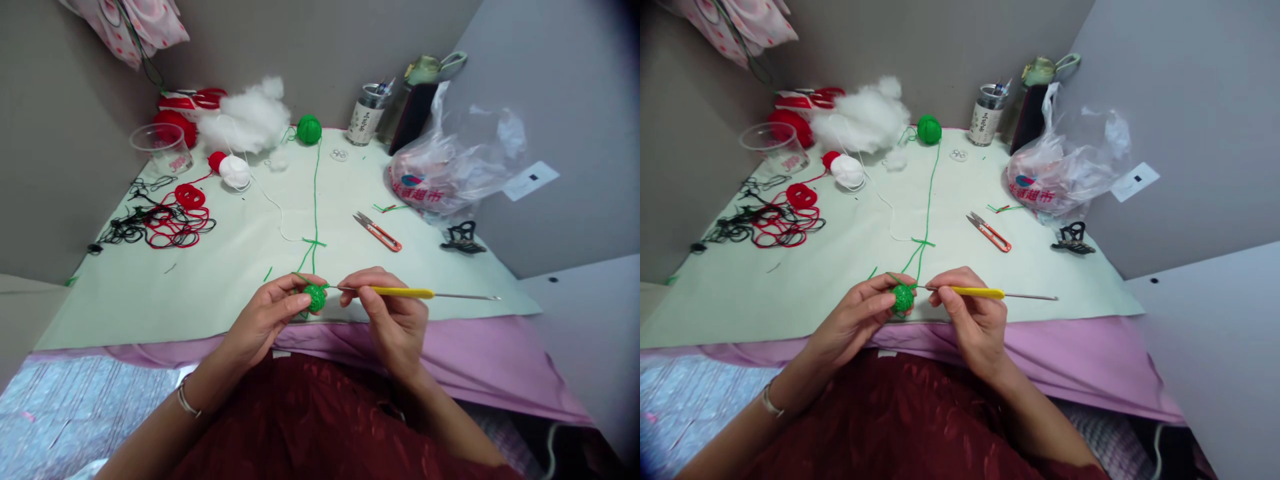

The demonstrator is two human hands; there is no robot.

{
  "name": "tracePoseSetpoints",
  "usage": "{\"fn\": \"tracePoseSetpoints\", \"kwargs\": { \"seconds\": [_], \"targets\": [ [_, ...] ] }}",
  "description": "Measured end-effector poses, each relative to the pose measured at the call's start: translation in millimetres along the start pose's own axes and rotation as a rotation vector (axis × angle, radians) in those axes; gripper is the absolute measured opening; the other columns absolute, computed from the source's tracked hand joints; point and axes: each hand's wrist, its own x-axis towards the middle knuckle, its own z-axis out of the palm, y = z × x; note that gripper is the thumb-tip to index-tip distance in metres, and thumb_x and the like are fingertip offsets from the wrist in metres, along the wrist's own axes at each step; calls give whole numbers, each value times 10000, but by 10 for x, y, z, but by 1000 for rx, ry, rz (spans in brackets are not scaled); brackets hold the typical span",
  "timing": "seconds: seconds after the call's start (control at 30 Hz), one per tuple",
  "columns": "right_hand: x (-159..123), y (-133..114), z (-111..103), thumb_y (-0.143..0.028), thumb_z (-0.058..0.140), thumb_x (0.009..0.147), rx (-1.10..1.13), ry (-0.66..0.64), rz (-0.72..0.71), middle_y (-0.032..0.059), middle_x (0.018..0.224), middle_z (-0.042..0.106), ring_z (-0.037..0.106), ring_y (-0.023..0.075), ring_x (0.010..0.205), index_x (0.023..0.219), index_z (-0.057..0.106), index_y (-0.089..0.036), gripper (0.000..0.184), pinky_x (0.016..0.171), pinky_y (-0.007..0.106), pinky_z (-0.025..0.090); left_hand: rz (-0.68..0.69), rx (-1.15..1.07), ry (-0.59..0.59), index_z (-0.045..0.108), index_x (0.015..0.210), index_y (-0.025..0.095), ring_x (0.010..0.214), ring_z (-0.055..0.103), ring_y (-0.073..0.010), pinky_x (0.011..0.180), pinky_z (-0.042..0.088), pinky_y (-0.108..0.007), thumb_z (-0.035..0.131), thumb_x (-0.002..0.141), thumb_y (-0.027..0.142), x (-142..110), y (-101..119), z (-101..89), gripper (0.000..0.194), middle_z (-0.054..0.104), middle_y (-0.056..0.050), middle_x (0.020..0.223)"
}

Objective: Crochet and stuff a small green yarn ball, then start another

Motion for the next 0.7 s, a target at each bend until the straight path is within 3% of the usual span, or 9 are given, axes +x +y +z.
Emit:
{"fn": "tracePoseSetpoints", "kwargs": {
  "seconds": [0.7],
  "targets": [
    [-22,4,-10,-130,615,1013,-27,-11,-16,19,925,726,697,123,737,1050,790,-232,206,673,283,577,8,31,23,842,1010,226,826,628,-114,790,468,-222,889,787,330,-1,23,26,250,737,-12,925]
  ]
}}
